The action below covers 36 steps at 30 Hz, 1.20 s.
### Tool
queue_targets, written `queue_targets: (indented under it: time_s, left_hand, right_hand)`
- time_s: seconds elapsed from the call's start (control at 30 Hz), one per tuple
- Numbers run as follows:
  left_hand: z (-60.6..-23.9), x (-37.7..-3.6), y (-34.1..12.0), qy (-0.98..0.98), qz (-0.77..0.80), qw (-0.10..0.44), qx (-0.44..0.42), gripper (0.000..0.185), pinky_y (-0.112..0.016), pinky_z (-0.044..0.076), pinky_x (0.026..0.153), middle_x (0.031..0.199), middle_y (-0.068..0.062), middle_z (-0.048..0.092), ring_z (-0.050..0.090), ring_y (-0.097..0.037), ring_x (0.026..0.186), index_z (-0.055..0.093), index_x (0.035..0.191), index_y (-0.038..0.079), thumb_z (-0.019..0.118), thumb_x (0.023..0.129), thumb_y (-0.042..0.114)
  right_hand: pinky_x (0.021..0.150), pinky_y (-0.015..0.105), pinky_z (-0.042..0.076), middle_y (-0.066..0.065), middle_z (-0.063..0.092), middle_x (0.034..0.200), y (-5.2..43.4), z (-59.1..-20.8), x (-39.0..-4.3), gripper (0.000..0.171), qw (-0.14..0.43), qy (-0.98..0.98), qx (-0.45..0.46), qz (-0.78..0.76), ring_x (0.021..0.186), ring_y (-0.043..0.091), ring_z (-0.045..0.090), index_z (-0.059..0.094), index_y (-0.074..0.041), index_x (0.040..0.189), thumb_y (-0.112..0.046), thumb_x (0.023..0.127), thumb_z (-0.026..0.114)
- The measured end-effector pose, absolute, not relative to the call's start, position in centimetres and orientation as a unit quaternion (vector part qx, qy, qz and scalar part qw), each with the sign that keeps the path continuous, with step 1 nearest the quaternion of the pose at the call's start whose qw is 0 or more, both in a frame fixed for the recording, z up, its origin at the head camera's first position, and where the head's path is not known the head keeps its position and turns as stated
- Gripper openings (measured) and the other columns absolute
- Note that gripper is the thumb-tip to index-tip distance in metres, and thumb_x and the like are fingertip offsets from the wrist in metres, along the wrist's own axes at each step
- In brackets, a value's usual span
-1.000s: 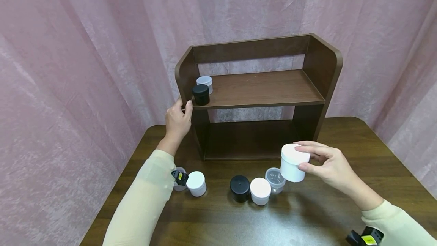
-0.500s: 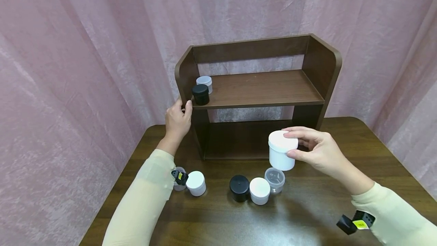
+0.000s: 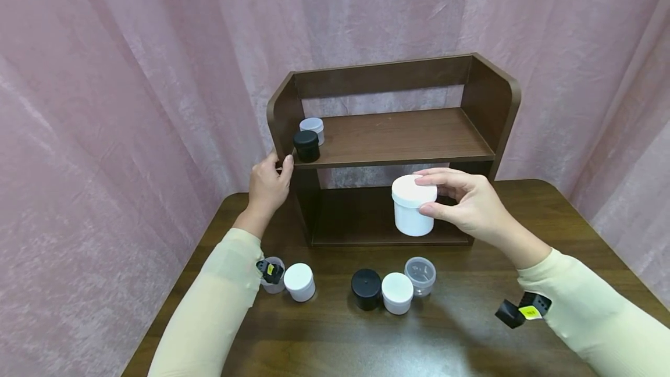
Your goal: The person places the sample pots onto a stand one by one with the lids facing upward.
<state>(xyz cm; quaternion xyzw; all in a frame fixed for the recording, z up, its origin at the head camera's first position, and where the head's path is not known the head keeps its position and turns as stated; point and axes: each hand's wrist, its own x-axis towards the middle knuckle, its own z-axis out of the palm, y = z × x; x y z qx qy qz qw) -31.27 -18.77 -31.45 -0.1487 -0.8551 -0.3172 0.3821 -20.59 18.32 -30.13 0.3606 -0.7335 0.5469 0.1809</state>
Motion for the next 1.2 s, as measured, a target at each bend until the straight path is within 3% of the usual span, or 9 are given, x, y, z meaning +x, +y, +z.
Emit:
queue_targets:
  time_s: [0.27,0.5,0.73,1.2]
  left_hand:
    - [-31.2,-31.1,-19.1,-0.822,-0.324,0.439,-0.164,0.025,-0.042,0.055,0.062,0.071,-0.015,0.066,0.068,-0.028,0.069,0.058,0.074,0.003,0.063,0.089,0.022]
    - [-31.3,-31.2,-19.1,-0.796,-0.336,0.476,-0.165,0.02,-0.042,0.052,0.058,0.069,-0.016,0.065,0.065,-0.029,0.063,0.061,0.076,0.001,0.065,0.086,0.018]
    - [-31.7,-31.3,-19.0,-0.765,-0.36,0.506,-0.168,0.01,-0.042,0.056,0.061,0.075,-0.014,0.07,0.07,-0.025,0.068,0.068,0.085,0.001,0.068,0.082,0.01]
    - [-32.5,-31.6,-18.5,-0.752,-0.369,0.526,-0.145,0.016,-0.038,0.054,0.056,0.081,-0.012,0.072,0.067,-0.023,0.06,0.073,0.095,0.003,0.067,0.083,0.012]
  right_hand:
    - [0.08,0.023,0.052,0.015,0.064,0.118,17.0,-28.6,-21.4,0.044,0.182,-0.73,0.362,0.55,0.099,0.016,0.064,0.067,0.005,0.113,0.012,0.07,0.078]
    - [0.084,0.026,0.052,0.017,0.061,0.124,15.9,-27.0,-22.4,0.043,0.167,-0.718,0.352,0.576,0.102,0.018,0.065,0.066,0.006,0.115,0.007,0.073,0.078]
    - [0.08,0.028,0.054,0.015,0.06,0.126,14.8,-25.4,-24.0,0.044,0.158,-0.712,0.33,0.599,0.094,0.02,0.068,0.064,0.004,0.117,0.003,0.075,0.078]
    - [0.077,0.027,0.054,0.014,0.066,0.117,11.9,-23.3,-28.9,0.043,0.151,-0.727,0.275,0.611,0.097,0.019,0.068,0.066,0.0,0.116,-0.006,0.076,0.08]
